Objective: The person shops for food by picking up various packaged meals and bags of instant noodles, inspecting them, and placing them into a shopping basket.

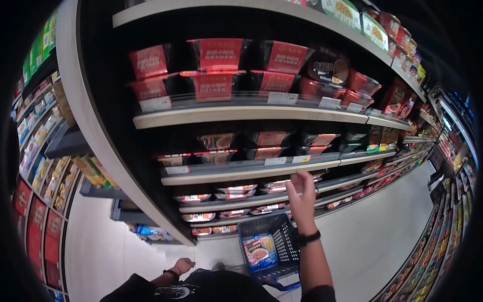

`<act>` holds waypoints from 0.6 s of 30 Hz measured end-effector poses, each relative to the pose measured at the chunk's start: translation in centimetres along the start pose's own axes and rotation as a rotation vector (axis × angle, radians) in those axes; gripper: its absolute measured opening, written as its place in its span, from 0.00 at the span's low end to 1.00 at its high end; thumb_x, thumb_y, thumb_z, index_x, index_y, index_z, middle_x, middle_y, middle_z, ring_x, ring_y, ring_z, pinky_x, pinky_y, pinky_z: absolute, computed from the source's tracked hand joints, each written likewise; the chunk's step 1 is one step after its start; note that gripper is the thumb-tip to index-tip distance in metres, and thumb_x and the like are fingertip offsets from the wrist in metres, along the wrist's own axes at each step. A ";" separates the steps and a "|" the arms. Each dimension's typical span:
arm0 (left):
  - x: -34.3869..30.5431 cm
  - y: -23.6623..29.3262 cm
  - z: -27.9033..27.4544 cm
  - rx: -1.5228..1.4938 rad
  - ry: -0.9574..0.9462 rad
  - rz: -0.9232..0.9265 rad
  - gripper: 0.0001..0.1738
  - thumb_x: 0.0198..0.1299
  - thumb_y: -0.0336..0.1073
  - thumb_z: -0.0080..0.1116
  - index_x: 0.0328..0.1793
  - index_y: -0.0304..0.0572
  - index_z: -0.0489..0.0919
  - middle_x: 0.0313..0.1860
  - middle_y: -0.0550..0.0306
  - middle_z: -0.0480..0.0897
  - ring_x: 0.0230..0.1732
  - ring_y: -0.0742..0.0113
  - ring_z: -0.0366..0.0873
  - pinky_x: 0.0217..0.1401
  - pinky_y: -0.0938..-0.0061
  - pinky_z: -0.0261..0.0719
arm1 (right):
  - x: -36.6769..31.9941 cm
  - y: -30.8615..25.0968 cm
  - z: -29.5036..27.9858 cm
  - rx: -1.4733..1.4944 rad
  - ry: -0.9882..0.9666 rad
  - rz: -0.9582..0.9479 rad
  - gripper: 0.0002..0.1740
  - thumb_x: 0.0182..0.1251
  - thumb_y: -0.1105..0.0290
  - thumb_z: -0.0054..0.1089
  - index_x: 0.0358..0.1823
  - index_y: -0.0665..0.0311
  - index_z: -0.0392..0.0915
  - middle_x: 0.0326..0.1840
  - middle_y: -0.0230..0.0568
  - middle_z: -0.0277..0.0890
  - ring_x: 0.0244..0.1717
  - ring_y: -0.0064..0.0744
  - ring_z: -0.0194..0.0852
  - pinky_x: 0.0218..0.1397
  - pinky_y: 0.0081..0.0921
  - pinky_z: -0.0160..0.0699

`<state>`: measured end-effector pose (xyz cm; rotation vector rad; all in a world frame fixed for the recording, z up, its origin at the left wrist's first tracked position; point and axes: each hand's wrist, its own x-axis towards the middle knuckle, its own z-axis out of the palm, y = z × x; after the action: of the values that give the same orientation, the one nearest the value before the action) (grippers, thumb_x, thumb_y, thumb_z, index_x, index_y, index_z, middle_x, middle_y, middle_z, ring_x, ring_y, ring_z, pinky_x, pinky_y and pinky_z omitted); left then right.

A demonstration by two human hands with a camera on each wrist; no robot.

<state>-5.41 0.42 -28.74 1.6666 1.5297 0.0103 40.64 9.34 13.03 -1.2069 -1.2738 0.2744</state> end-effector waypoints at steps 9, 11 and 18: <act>-2.5 -5.4 -5.8 -0.163 0.197 -0.256 0.34 0.69 0.57 0.39 0.20 0.51 0.89 0.29 0.53 0.88 0.41 0.57 0.86 0.53 0.67 0.81 | 17.0 -12.9 12.0 0.122 0.018 -0.462 0.32 0.63 0.78 0.65 0.69 0.62 0.67 0.60 0.40 0.70 0.41 0.21 0.76 0.48 0.20 0.78; -2.9 -10.3 -4.7 -0.177 0.250 -0.321 0.34 0.71 0.57 0.40 0.23 0.48 0.88 0.29 0.52 0.88 0.40 0.59 0.86 0.51 0.68 0.81 | 19.8 -14.3 13.4 0.139 0.039 -0.482 0.33 0.63 0.76 0.65 0.70 0.62 0.66 0.62 0.42 0.70 0.41 0.22 0.77 0.49 0.22 0.79; -5.2 -19.3 -0.9 0.059 0.459 -0.006 0.14 0.61 0.46 0.53 0.38 0.46 0.82 0.35 0.43 0.84 0.40 0.43 0.81 0.47 0.52 0.78 | 26.7 -16.1 15.6 -0.330 0.050 -0.711 0.27 0.62 0.70 0.67 0.64 0.64 0.74 0.60 0.47 0.71 0.41 0.30 0.78 0.50 0.29 0.80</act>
<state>-22.82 -5.47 -36.54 1.7880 1.8854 0.3698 30.10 30.71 38.54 -0.9421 -1.6559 -0.4968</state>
